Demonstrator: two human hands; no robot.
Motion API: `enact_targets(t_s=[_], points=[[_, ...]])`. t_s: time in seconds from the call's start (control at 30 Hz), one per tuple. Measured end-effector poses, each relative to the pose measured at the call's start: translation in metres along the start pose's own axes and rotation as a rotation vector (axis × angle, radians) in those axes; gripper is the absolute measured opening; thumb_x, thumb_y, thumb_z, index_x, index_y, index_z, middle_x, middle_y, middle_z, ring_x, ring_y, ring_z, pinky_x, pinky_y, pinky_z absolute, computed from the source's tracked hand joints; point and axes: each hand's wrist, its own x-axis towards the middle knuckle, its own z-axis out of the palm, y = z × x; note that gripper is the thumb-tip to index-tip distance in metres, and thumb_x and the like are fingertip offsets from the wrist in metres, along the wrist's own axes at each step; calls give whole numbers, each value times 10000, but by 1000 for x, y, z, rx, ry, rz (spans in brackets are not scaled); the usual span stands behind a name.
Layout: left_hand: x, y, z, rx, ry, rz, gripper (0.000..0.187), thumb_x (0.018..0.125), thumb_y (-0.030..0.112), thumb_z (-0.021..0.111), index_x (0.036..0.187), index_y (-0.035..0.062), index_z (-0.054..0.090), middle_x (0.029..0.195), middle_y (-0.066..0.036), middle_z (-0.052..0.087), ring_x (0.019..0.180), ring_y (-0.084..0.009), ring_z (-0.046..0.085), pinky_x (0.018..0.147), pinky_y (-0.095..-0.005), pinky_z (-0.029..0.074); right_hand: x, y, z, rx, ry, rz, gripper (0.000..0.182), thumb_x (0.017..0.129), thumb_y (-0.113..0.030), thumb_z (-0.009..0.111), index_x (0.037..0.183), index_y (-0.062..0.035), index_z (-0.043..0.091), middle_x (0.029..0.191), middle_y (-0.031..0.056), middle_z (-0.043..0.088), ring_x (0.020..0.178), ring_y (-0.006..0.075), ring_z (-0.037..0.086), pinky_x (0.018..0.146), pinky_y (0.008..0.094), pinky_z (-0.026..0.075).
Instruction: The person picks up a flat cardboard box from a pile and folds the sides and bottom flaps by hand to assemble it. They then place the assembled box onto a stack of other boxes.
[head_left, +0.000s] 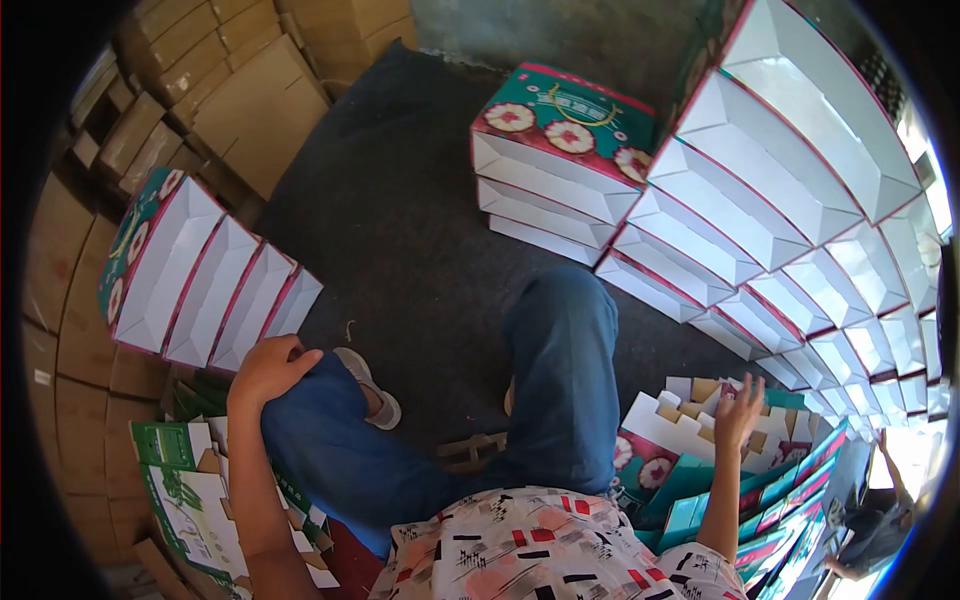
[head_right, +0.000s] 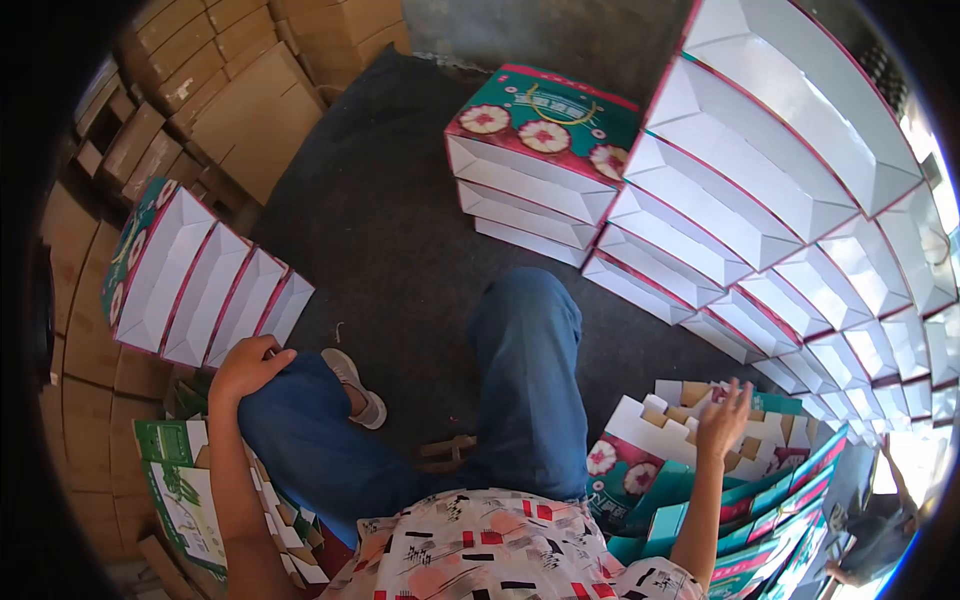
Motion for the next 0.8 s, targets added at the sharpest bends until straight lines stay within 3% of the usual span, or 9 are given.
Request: enact_targets(t_s=[0.17,0.27,0.33,0.4,0.43,0.5,0.57,0.67,0.8], points=[[9,4,4,51,13,29,428,799,396,626,809,-32,639,745,-193,632,705,-330,614,667,-391,472,-66,135,-68,-528,246,384,802,747,-311,695,1424,-139,300,1438,193,301,1292,374,344,1025,458,325],[9,4,6,51,24,38,421,800,391,627,822,-29,638,727,-196,624,693,-335,611,661,-395,472,-109,202,-51,-537,21,750,964,698,-490,711,1439,-104,230,1444,226,282,1304,394,331,1010,474,362],[9,5,7,53,25,48,420,799,393,626,821,-26,637,736,-196,624,708,-340,610,668,-399,471,-129,248,-28,-332,-487,904,939,724,-516,671,1438,-100,225,1448,208,276,1309,378,329,1022,500,343],[7,0,8,56,49,57,421,798,399,623,817,-21,637,751,-196,627,730,-346,610,680,-404,470,-130,231,-28,-428,-493,894,916,748,-516,641,1412,-22,247,1418,222,319,1229,387,432,985,469,400],[4,-1,7,61,54,49,423,797,404,619,813,-18,635,768,-196,630,751,-349,611,691,-409,468,-126,228,-30,-407,-441,881,862,763,-485,637,1419,-73,260,1398,232,340,1197,404,454,952,483,423],[-1,3,5,72,64,29,425,796,412,612,804,-12,634,796,-197,635,780,-351,611,707,-416,466,-151,282,9,-591,-95,710,749,751,-385,666,1362,-95,345,1260,267,449,1039,411,552,861,494,470],[-3,-2,8,71,73,30,421,796,411,609,799,-10,634,812,-199,637,790,-351,612,713,-419,465,-130,255,-15,-515,-307,788,610,795,-267,611,1298,-12,377,1166,259,506,1017,372,562,855,455,473],[-3,-4,9,60,86,40,414,798,402,609,797,-11,633,823,-201,639,794,-350,612,714,-418,466,-127,274,-7,-627,-378,601,252,848,-133,496,1029,41,476,1003,167,602,958,321,595,835,405,478],[0,1,8,53,81,33,411,798,395,609,811,-15,634,832,-203,640,802,-347,612,719,-412,468,-131,253,-27,-524,-421,568,241,834,-81,507,1036,44,469,1010,187,593,948,321,599,835,402,477]])
